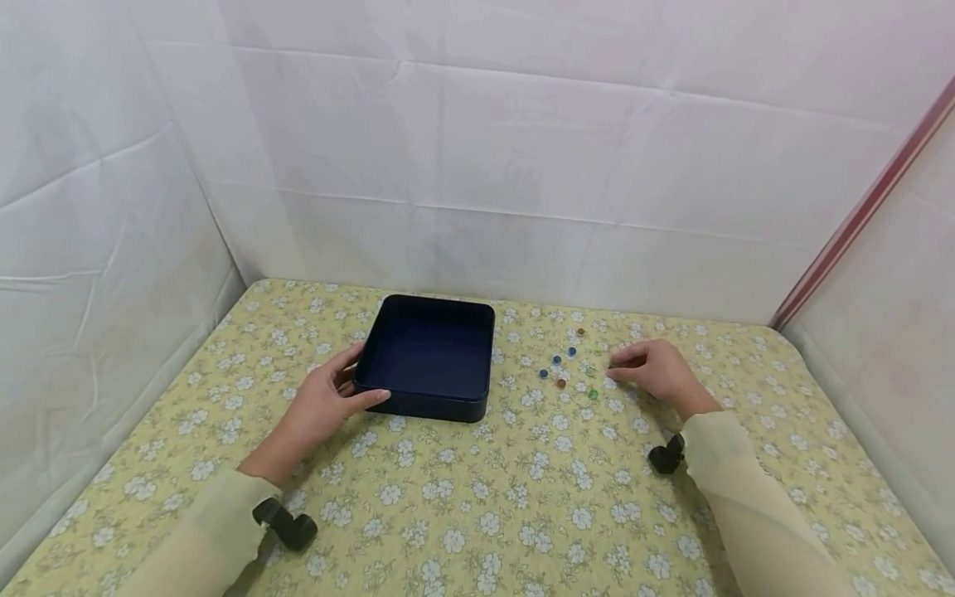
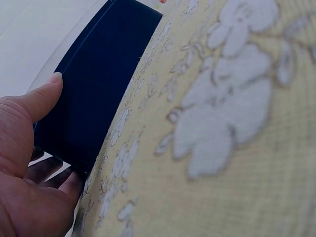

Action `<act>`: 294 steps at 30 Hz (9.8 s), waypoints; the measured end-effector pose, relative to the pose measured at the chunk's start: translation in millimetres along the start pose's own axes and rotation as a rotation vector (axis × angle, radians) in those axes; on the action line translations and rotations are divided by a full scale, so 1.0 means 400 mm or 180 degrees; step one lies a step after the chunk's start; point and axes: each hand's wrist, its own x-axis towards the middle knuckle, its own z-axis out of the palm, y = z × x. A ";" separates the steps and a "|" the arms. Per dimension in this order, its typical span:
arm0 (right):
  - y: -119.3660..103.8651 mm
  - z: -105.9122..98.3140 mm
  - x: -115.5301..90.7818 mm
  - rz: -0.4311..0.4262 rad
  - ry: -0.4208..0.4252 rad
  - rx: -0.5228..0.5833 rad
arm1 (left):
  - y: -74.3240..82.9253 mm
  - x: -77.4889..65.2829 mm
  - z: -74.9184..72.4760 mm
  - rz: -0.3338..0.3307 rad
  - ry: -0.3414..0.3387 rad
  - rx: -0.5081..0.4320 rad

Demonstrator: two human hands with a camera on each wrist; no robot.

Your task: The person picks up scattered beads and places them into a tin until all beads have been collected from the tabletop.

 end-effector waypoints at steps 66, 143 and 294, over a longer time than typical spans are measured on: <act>-0.176 0.136 -0.043 -0.0631 0.0056 0.1545 | 0.015 -0.004 -0.007 -0.0020 0.0041 0.0121; -0.483 0.273 0.029 -0.1105 -0.0135 0.1727 | 0.007 -0.003 -0.010 0.0019 0.0040 0.0134; -0.514 0.231 0.083 -0.0852 -0.0212 0.0968 | 0.005 0.006 -0.016 -0.0058 0.0014 0.0061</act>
